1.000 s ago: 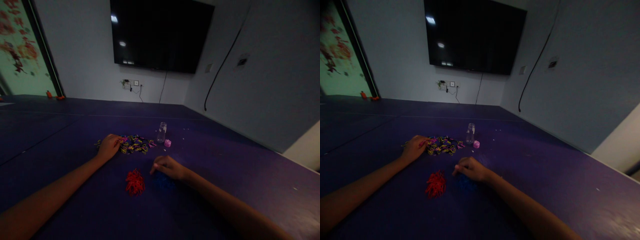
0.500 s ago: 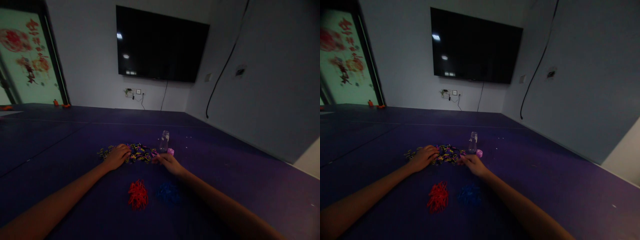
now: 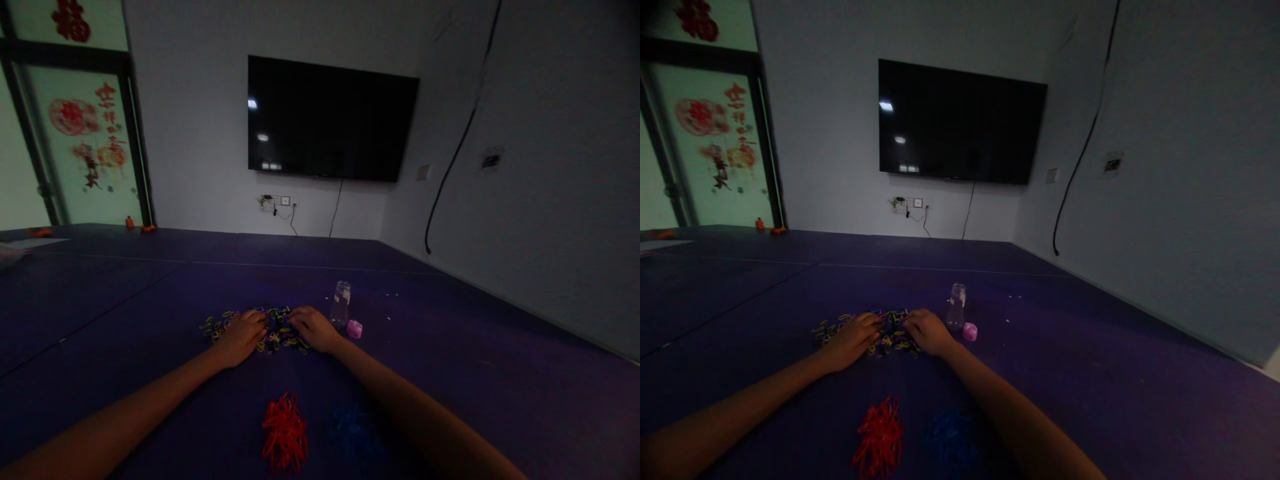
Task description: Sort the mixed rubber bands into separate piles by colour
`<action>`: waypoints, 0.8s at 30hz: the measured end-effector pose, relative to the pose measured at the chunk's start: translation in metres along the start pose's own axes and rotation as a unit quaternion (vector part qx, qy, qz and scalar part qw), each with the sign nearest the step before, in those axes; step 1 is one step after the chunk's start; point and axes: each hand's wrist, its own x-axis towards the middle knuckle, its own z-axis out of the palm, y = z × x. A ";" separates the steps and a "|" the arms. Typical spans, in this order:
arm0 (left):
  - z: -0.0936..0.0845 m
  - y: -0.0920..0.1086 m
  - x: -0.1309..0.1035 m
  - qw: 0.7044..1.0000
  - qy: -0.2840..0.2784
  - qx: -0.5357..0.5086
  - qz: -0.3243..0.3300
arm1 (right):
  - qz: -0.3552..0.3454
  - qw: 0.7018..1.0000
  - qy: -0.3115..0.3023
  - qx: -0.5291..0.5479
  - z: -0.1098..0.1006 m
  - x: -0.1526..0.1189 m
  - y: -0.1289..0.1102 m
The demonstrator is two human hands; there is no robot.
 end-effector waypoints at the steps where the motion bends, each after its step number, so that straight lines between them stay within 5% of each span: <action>1: 0.000 0.000 0.000 1.000 0.004 -0.004 0.000 | -0.004 1.000 -0.004 -0.008 0.002 -0.001 -0.001; 24: 0.008 -0.008 -0.003 0.999 0.034 0.015 0.000 | 0.009 0.994 -0.007 -0.109 0.002 -0.008 -0.006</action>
